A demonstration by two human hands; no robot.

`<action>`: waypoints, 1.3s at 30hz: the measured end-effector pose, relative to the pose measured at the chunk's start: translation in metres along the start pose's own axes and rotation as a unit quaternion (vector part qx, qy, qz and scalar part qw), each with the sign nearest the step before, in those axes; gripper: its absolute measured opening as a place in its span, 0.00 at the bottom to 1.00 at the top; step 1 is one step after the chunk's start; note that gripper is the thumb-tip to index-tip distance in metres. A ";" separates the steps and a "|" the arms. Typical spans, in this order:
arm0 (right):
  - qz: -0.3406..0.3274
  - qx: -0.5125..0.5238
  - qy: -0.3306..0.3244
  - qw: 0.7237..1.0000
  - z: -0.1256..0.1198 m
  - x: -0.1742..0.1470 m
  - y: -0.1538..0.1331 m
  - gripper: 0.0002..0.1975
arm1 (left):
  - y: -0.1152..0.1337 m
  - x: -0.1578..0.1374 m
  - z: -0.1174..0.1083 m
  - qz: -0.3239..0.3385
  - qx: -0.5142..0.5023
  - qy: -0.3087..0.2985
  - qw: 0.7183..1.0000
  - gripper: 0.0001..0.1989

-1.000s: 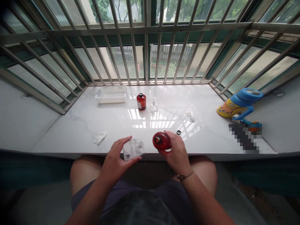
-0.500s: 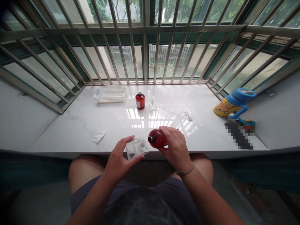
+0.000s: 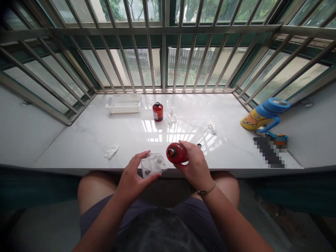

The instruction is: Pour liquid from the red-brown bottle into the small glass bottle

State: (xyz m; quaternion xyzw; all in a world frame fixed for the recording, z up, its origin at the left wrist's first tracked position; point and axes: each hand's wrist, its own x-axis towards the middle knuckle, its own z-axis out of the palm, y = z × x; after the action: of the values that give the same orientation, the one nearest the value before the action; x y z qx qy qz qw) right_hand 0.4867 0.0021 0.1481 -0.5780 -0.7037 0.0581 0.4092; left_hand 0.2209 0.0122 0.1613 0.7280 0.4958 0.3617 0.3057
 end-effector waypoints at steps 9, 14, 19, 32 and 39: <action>0.226 0.173 -0.037 0.958 0.017 -0.006 0.034 0.44 | -0.029 -0.007 -0.018 -0.054 0.031 0.037 0.997 0.36; 0.265 0.194 -0.039 0.944 0.027 -0.011 0.058 0.42 | -0.046 -0.014 -0.029 -0.097 0.043 0.052 0.993 0.36; 0.282 0.140 -0.015 0.949 0.036 -0.020 0.075 0.43 | -0.051 -0.020 -0.034 -0.120 0.050 0.059 0.990 0.36; 0.214 0.126 -0.027 0.968 0.040 -0.030 0.099 0.54 | -0.065 -0.018 -0.034 -0.125 0.066 0.071 0.987 0.35; 0.126 0.089 -0.004 0.988 -0.001 -0.047 0.117 0.38 | -0.094 -0.018 -0.036 -0.177 0.074 0.110 0.975 0.34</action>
State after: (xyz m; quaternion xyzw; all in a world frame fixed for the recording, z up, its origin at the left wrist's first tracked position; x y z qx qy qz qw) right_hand 0.5767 -0.0011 0.0599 -0.6226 -0.6193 0.1740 0.4456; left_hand 0.1393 0.0286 0.1012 0.6051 0.6727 0.3420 0.2537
